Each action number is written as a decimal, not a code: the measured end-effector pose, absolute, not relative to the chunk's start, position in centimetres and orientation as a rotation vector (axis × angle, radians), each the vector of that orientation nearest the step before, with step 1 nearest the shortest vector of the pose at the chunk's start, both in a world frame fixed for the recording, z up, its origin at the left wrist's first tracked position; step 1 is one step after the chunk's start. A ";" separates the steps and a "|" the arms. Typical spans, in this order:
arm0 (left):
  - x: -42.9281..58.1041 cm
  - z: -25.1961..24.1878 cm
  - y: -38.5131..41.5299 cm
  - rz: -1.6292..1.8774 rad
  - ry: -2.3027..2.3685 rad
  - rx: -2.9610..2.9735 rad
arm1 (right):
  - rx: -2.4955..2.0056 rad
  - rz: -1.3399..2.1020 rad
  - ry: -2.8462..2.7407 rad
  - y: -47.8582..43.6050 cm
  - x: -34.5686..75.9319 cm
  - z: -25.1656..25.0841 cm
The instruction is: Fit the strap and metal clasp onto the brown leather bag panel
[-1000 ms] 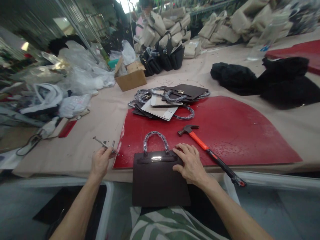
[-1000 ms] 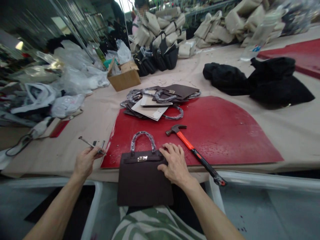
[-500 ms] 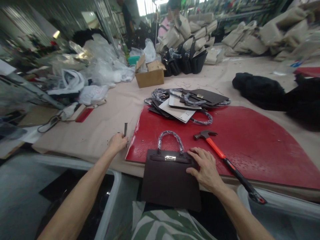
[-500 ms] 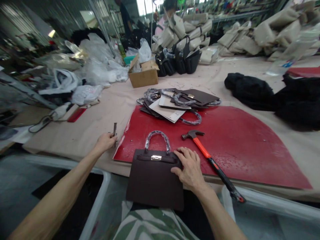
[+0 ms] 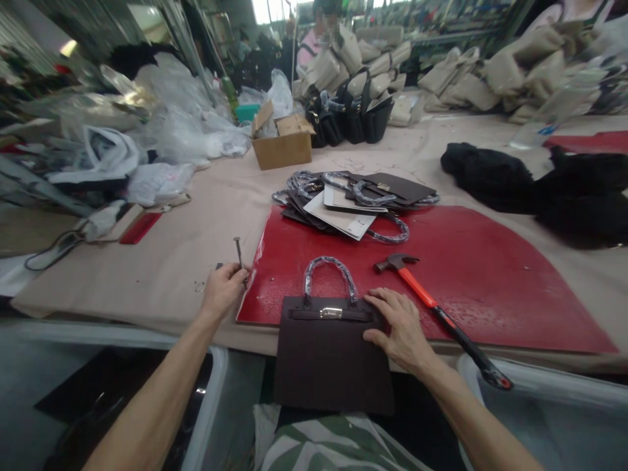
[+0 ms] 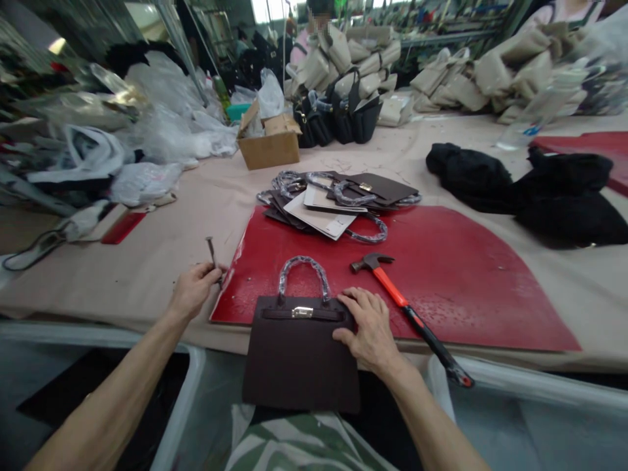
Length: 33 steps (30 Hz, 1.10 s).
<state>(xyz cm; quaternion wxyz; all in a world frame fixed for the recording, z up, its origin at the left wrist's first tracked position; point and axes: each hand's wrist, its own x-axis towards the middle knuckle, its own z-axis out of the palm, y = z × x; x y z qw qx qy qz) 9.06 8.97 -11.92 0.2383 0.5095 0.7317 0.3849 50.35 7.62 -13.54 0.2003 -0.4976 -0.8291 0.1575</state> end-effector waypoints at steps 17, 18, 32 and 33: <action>28.2 -11.2 6.1 1.511 1.269 1.391 | -1.454 0.503 -2.291 7.1 50.0 -13.2; 28.8 -11.3 6.1 1.484 1.261 1.428 | -1.461 0.501 -2.294 7.1 50.0 -13.1; 30.0 -13.3 6.0 1.328 1.271 1.873 | -1.481 0.523 -2.243 6.9 49.7 -12.6; 30.1 -13.3 6.0 1.327 1.264 1.894 | -1.483 0.522 -2.239 6.9 49.7 -12.6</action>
